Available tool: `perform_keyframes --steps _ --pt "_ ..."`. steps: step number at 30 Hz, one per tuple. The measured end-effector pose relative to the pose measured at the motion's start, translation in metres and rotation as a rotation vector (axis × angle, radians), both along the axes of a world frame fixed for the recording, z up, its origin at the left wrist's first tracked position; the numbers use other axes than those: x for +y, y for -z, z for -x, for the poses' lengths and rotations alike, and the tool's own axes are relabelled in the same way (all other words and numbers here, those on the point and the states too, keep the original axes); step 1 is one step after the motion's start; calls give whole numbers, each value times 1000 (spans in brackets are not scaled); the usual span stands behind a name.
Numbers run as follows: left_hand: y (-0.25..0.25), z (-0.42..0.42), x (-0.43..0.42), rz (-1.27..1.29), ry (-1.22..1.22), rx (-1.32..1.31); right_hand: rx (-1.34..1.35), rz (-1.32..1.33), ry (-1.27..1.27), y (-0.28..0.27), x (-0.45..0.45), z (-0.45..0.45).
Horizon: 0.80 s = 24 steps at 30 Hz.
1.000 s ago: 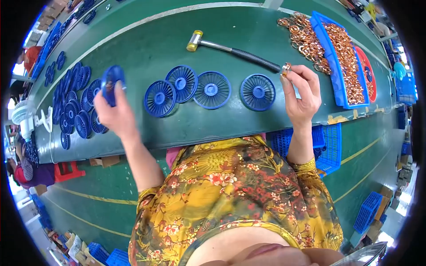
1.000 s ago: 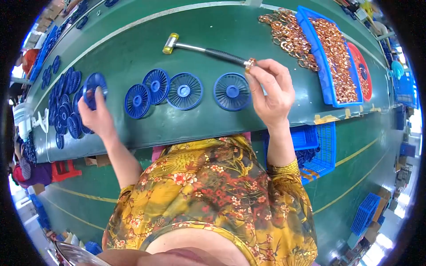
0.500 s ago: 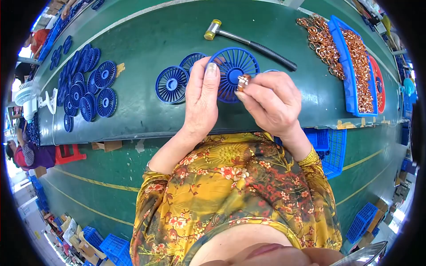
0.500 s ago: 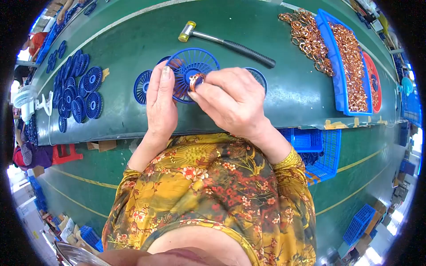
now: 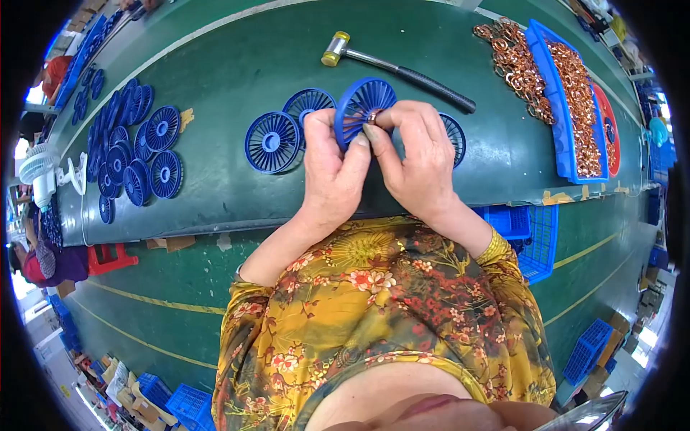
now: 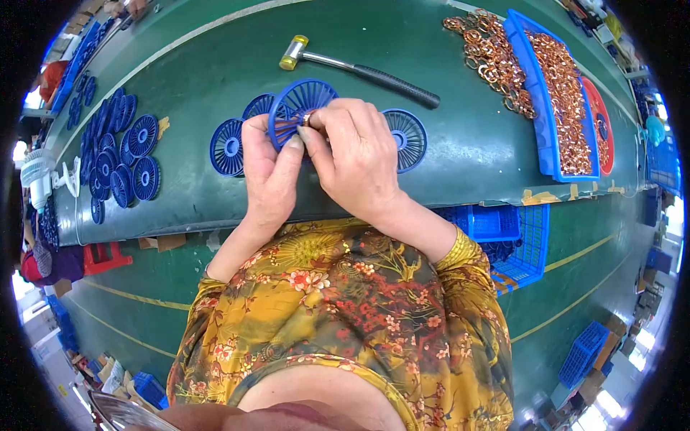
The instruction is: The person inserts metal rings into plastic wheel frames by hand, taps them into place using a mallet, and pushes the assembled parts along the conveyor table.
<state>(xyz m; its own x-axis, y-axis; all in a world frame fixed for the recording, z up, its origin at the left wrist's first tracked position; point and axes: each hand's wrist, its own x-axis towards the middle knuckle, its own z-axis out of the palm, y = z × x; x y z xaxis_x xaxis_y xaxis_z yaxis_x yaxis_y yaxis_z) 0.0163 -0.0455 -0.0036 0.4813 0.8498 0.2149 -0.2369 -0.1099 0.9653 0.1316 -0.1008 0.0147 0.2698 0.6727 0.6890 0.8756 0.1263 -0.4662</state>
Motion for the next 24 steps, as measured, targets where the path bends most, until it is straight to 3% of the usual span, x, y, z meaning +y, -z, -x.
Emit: perform_keyframes --steps 4,7,14,17,18,19,22,24 --pt "-12 5 9 302 185 -155 -192 7 45 -7 -3 -9" --pt "-23 16 14 448 301 -227 -279 35 -86 -13 -9 -19" --pt "-20 19 11 421 301 -91 -178 87 -328 -10 -14 -32" --pt "-24 23 11 121 109 63 34 154 -441 -8 -18 -53" --pt "-25 24 12 13 25 119 1 142 -251 -4 -20 -67" --pt "-21 28 16 -52 -52 99 334 212 -93 -6 -27 -82" --pt "-5 50 43 -422 -500 223 34 360 619 18 -49 -166" --pt "13 73 64 -650 -716 339 -25 507 820 32 -68 -211"
